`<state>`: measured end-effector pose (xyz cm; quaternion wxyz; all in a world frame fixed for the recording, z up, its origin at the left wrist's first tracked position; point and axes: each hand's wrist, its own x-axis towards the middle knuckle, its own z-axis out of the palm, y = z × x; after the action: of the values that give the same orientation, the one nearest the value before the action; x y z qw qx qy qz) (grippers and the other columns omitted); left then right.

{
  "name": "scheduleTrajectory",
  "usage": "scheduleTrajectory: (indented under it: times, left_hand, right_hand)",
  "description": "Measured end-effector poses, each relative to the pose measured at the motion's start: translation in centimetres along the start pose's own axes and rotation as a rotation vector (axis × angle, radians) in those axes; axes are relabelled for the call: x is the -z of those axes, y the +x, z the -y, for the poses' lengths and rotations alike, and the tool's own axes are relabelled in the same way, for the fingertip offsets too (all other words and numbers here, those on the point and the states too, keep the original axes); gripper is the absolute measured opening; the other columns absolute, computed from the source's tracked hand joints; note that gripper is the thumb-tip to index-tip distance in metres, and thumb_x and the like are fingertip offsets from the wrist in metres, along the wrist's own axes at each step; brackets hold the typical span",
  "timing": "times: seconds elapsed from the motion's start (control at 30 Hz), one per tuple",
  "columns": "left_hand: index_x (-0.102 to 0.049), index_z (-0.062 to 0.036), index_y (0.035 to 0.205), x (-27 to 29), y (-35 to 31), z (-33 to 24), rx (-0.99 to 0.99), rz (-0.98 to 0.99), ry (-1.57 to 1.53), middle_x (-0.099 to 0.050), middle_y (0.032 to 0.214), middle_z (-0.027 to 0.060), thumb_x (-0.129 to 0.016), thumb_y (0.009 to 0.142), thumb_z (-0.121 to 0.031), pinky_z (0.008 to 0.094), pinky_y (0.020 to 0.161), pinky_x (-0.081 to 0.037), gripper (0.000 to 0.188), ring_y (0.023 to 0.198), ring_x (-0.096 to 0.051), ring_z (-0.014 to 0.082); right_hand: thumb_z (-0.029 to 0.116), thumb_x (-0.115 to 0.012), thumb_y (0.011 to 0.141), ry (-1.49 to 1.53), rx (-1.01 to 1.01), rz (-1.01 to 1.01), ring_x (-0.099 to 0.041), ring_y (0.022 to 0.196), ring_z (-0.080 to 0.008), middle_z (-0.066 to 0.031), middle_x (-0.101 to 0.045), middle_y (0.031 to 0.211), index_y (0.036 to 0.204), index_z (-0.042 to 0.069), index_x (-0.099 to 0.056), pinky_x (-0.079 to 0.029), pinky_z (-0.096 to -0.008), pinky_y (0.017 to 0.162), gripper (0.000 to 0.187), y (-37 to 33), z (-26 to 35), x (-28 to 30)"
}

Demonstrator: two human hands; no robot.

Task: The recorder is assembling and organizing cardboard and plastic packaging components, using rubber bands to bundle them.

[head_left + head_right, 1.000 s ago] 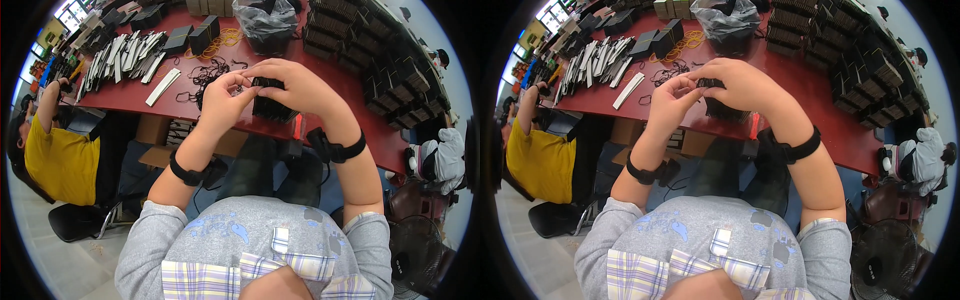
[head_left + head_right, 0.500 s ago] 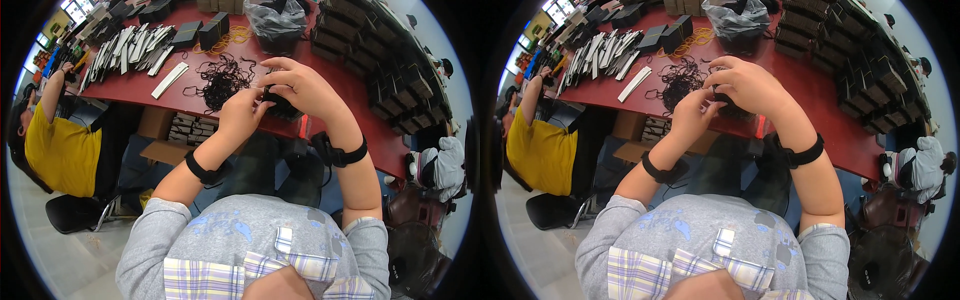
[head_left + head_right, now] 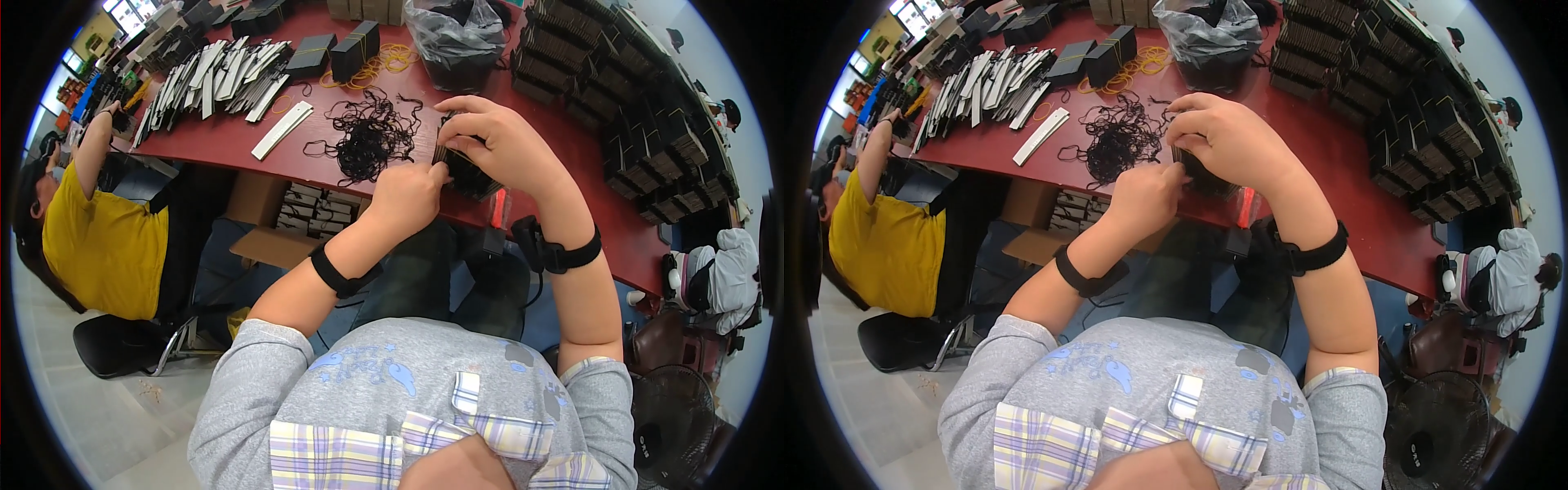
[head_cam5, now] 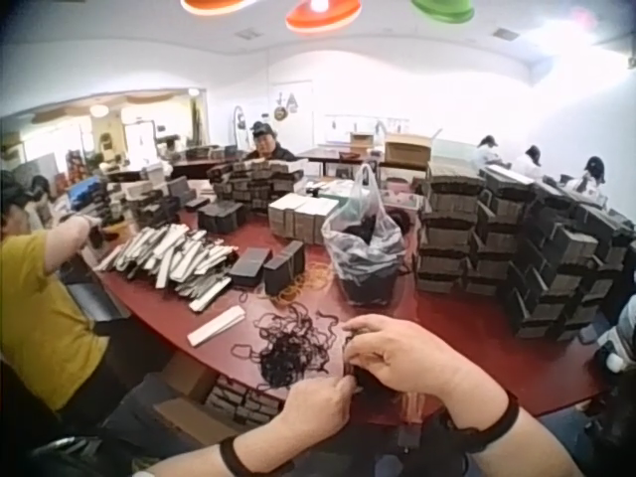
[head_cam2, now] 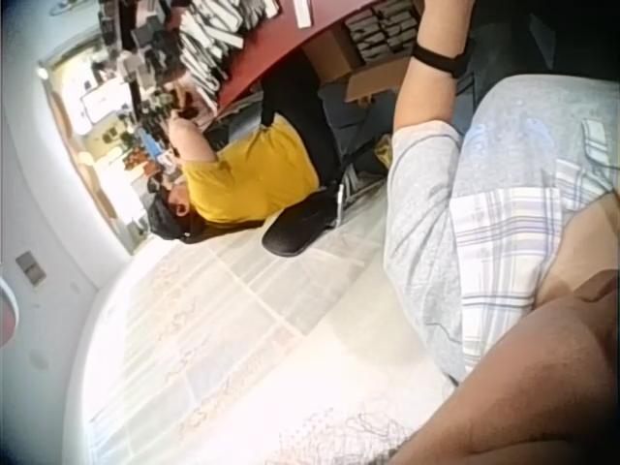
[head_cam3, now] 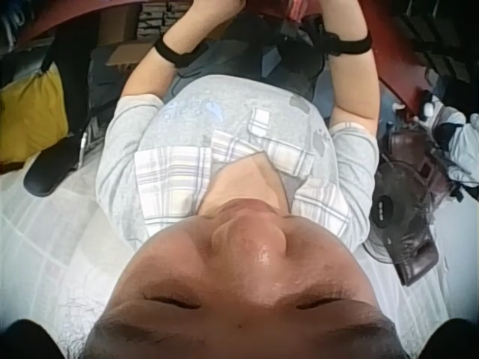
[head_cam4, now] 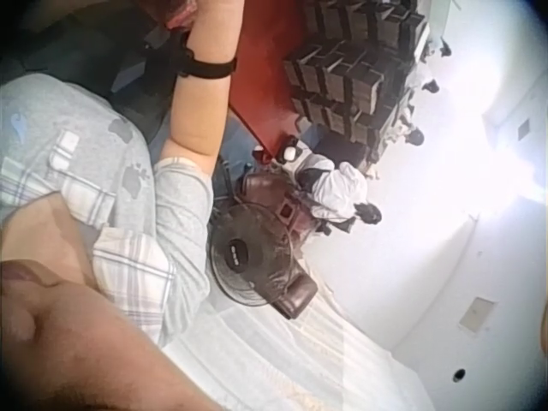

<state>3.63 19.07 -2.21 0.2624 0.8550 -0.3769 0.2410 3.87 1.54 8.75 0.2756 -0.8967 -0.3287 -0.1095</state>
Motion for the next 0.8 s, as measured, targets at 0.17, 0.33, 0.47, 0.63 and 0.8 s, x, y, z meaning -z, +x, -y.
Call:
scheduleTrajectory:
  times: [0.17,0.33,0.47,0.63,0.8]
  left_hand:
    - [-0.057,-0.0074,0.078,0.2,-0.1,0.2,0.008,0.041,0.013,-0.061,0.063,0.0098,-0.061,0.085,-0.015,0.0405,0.053,-0.049,0.011,0.059,-0.063,0.0295]
    - [-0.061,-0.0054,0.082,1.2,0.9,0.9,0.096,0.197,-0.001,-0.064,0.065,0.0122,-0.063,0.089,-0.024,0.0424,0.056,-0.050,0.020,0.064,-0.066,0.0319]
    - [-0.068,0.0001,0.101,4.4,2.3,4.2,0.311,0.344,-0.415,-0.069,0.090,0.0153,-0.083,0.074,-0.032,0.0376,0.072,-0.053,0.045,0.082,-0.068,0.0238]
    - [-0.063,0.0022,0.117,2.0,6.1,3.5,0.330,-0.007,-1.427,-0.069,0.105,0.0081,-0.083,0.074,-0.008,0.0326,0.089,-0.052,0.049,0.097,-0.066,0.0199]
    - [-0.064,-0.0005,0.115,1.1,6.5,3.4,0.410,0.297,-1.339,-0.070,0.100,0.0040,-0.081,0.072,0.002,0.0270,0.082,-0.053,0.047,0.091,-0.065,0.0112]
  right_hand:
    - [0.008,-0.065,0.082,0.019,-0.012,-0.038,-0.061,0.106,-0.0320,-0.0123,-0.064,0.116,0.107,0.008,-0.066,-0.049,-0.0398,0.091,0.026,0.1,0.5,0.0]
    - [0.010,-0.070,0.080,0.040,-0.070,-0.088,-0.060,0.109,-0.0310,-0.0126,-0.063,0.117,0.116,0.005,-0.060,-0.047,-0.0386,0.096,0.038,-0.6,0.2,0.4]
    - [0.020,-0.082,0.074,0.377,-0.018,-0.526,-0.054,0.120,-0.0212,-0.0102,-0.060,0.123,0.131,0.005,-0.052,-0.042,-0.0338,0.102,0.066,-3.3,-2.0,2.4]
    - [0.010,-0.086,0.070,0.661,-0.359,-0.441,-0.059,0.111,-0.0195,-0.0110,-0.059,0.122,0.131,0.001,-0.049,-0.049,-0.0330,0.094,0.072,-8.2,-3.0,-2.3]
    - [-0.002,-0.079,0.076,0.973,-0.483,-0.419,-0.065,0.092,-0.0118,-0.0023,-0.068,0.097,0.108,-0.002,-0.065,-0.053,-0.0266,0.082,0.035,-7.7,-3.4,-2.6]
